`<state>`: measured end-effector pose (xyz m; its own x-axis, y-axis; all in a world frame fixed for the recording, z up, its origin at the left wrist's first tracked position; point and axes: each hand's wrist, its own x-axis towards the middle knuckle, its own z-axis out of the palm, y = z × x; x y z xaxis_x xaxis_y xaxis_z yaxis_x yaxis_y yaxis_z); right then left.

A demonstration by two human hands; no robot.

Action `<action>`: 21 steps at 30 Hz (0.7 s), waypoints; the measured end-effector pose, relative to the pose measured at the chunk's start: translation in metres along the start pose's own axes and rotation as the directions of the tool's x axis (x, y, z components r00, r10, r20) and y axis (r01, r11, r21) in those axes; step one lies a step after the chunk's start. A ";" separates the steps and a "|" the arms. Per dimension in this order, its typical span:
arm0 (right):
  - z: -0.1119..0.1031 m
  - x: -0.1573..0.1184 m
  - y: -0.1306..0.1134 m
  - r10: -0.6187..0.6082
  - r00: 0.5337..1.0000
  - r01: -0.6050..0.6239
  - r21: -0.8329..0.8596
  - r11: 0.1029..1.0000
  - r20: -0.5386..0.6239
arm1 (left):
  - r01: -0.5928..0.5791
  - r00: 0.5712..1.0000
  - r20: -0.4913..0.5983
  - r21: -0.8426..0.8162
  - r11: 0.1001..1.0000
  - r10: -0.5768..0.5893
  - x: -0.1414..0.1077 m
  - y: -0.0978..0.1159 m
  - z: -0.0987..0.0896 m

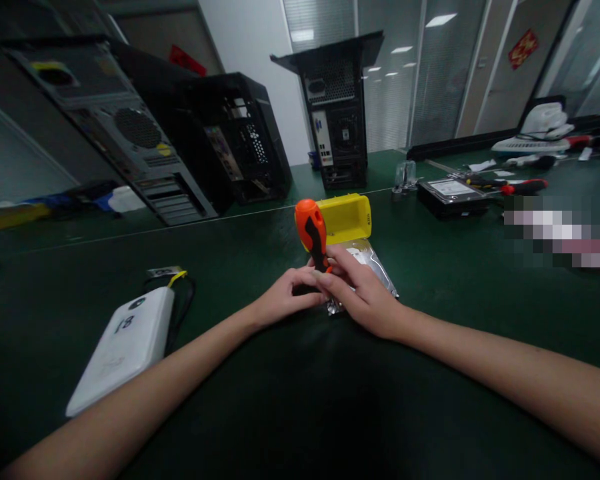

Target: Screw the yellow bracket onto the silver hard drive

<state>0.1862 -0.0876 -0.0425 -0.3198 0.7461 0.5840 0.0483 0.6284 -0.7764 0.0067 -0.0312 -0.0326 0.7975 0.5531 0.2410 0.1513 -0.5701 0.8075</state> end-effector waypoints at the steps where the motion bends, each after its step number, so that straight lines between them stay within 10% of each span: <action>1: 0.000 0.000 0.000 -0.007 1.000 0.007 0.003 1.000 0.008 | 0.002 1.000 -0.002 -0.001 1.000 -0.002 0.000 0.000 0.000; 21: 0.000 0.002 0.001 0.022 1.000 -0.021 0.083 0.996 -0.011 | -0.025 1.000 0.002 -0.023 0.999 0.025 0.000 0.002 0.000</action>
<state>0.1861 -0.0854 -0.0422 -0.3080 0.7621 0.5695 -0.0238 0.5922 -0.8054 0.0074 -0.0324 -0.0311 0.8023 0.5373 0.2601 0.1179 -0.5698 0.8133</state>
